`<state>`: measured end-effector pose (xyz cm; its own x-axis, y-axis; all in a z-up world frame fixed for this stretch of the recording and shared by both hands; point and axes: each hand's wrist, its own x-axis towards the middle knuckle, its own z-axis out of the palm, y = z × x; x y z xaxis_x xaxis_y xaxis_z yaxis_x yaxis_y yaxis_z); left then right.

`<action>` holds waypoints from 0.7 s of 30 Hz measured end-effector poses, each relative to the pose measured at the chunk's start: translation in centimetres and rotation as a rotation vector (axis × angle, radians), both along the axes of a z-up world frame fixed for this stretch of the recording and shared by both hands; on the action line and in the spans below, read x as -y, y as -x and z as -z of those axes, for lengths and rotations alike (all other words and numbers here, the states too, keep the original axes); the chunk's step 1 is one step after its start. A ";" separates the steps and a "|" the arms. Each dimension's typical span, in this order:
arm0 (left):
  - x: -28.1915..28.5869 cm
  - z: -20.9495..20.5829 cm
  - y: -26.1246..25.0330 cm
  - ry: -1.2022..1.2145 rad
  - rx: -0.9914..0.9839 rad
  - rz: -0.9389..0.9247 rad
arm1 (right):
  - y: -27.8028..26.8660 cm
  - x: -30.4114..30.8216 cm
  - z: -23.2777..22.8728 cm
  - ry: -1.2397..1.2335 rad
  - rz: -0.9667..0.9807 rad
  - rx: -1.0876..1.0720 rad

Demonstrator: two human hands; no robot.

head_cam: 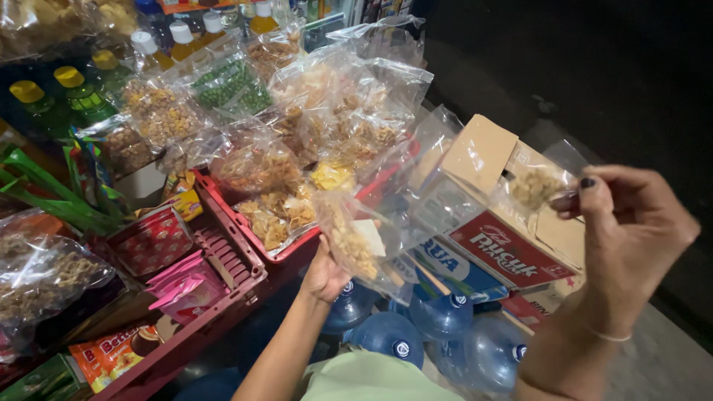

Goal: The person organizes various packaged snacks and food items in a small shop setting. They handle clear plastic bags containing nuts and other dry goods, as well as pink sachets, moving them between red plastic crates and cardboard boxes. The person arranges the items to fit within the available storage space.

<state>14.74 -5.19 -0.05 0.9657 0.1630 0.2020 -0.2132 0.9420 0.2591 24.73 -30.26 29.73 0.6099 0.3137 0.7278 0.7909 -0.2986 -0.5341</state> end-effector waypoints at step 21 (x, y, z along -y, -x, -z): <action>0.0 -3.9 2.0 -0.135 0.044 -0.053 | -2.5 -1.9 -4.2 0.177 0.022 0.094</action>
<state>12.74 -5.24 3.90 0.9463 0.1817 0.2675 -0.2753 0.8866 0.3717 27.25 -28.33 33.96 0.5498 0.4290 0.7168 0.8272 -0.3991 -0.3956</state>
